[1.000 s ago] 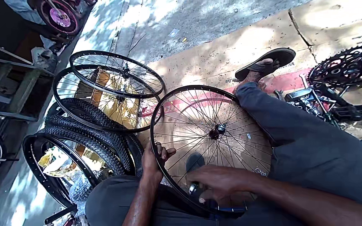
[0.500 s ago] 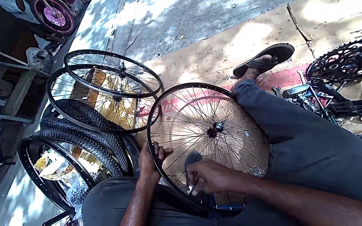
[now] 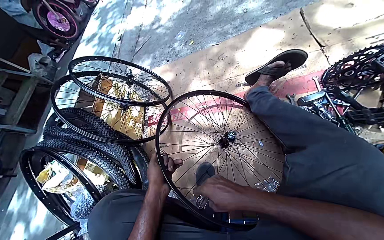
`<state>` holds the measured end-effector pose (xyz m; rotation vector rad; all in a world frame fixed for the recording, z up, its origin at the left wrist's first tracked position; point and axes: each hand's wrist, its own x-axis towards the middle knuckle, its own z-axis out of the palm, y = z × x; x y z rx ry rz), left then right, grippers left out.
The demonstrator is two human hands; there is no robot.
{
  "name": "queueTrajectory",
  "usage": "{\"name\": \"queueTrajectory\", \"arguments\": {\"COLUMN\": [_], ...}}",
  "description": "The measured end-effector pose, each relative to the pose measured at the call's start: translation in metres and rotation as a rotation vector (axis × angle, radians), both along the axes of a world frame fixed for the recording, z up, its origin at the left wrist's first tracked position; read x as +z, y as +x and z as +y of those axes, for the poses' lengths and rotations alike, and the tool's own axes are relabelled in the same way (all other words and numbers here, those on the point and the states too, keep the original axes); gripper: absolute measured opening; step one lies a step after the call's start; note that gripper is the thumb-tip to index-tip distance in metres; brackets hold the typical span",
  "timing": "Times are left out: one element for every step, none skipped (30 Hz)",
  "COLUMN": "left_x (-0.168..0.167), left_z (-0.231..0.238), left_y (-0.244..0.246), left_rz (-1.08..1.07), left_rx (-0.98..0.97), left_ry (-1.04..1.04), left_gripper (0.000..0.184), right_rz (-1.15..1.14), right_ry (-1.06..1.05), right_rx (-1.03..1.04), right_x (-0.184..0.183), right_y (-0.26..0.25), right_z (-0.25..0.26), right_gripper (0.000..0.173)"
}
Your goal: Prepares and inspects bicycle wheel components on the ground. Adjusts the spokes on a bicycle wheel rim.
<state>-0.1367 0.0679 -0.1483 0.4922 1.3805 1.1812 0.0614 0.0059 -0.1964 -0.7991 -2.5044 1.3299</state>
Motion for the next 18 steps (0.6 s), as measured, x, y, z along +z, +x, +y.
{"name": "queueTrajectory", "arguments": {"left_x": [0.0, 0.0, 0.0, 0.001, 0.002, 0.003, 0.004, 0.004, 0.004, 0.005, 0.006, 0.009, 0.011, 0.012, 0.012, 0.011, 0.011, 0.012], "left_z": [-0.001, -0.001, -0.002, -0.002, -0.003, -0.002, -0.001, 0.001, 0.003, 0.007, 0.012, 0.016, 0.019, 0.02, 0.018, 0.016, 0.014, 0.011], "left_y": [0.0, 0.0, 0.0, 0.0, 0.001, 0.002, 0.004, 0.004, 0.002, -0.001, -0.005, -0.009, -0.011, -0.011, -0.009, -0.006, -0.001, 0.003], "left_rz": [0.003, 0.005, 0.01, 0.023, 0.048, 0.084, 0.12, 0.152, 0.161, 0.157, 0.138, 0.113, 0.098, 0.082, 0.068, 0.055, 0.041, 0.022], "left_rx": [0.001, 0.001, 0.002, 0.004, 0.009, 0.022, 0.041, 0.049, 0.032, -0.002, -0.059, -0.119, -0.144, -0.14, -0.121, -0.1, -0.073, -0.049], "left_ry": [0.001, 0.002, 0.003, 0.001, -0.005, -0.015, -0.029, -0.042, -0.052, -0.052, -0.042, -0.024, -0.002, 0.012, 0.02, 0.032, 0.052, 0.084], "left_gripper": [0.056, 0.056, 0.056, 0.056, 0.055, 0.053, 0.051, 0.048, 0.048, 0.05, 0.053, 0.054, 0.05, 0.043, 0.038, 0.036, 0.034, 0.033], "right_rz": [0.037, 0.094, 0.151, 0.177, 0.145, 0.088, 0.031, -0.006, -0.024, -0.025, -0.005, 0.039, 0.087, 0.116, 0.127, 0.119, 0.118, 0.134], "right_ry": [-0.097, -0.205, -0.297, -0.351, -0.332, -0.245, -0.118, -0.011, 0.036, 0.024, -0.038, -0.107, -0.152, -0.17, -0.168, -0.161, -0.141, -0.108], "right_rx": [0.077, 0.129, 0.125, 0.071, -0.004, -0.063, -0.086, -0.079, -0.046, 0.008, 0.075, 0.138, 0.179, 0.193, 0.183, 0.168, 0.153, 0.122], "right_x": [0.005, 0.009, 0.009, 0.008, 0.008, 0.007, 0.004, 0.003, 0.002, 0.004, 0.006, 0.008, 0.006, 0.005, 0.004, 0.004, 0.006, 0.01], "right_y": [0.009, 0.017, 0.023, 0.023, 0.019, 0.011, 0.003, -0.002, -0.004, -0.002, 0.004, 0.012, 0.018, 0.022, 0.022, 0.022, 0.024, 0.028], "right_z": [0.008, 0.015, 0.019, 0.018, 0.014, 0.008, 0.003, -0.002, -0.004, -0.001, 0.004, 0.009, 0.013, 0.014, 0.014, 0.014, 0.016, 0.02], "right_gripper": [0.027, 0.033, 0.032, 0.029, 0.027, 0.026, 0.024, 0.022, 0.021, 0.022, 0.028, 0.035, 0.037, 0.034, 0.032, 0.03, 0.03, 0.027]}}
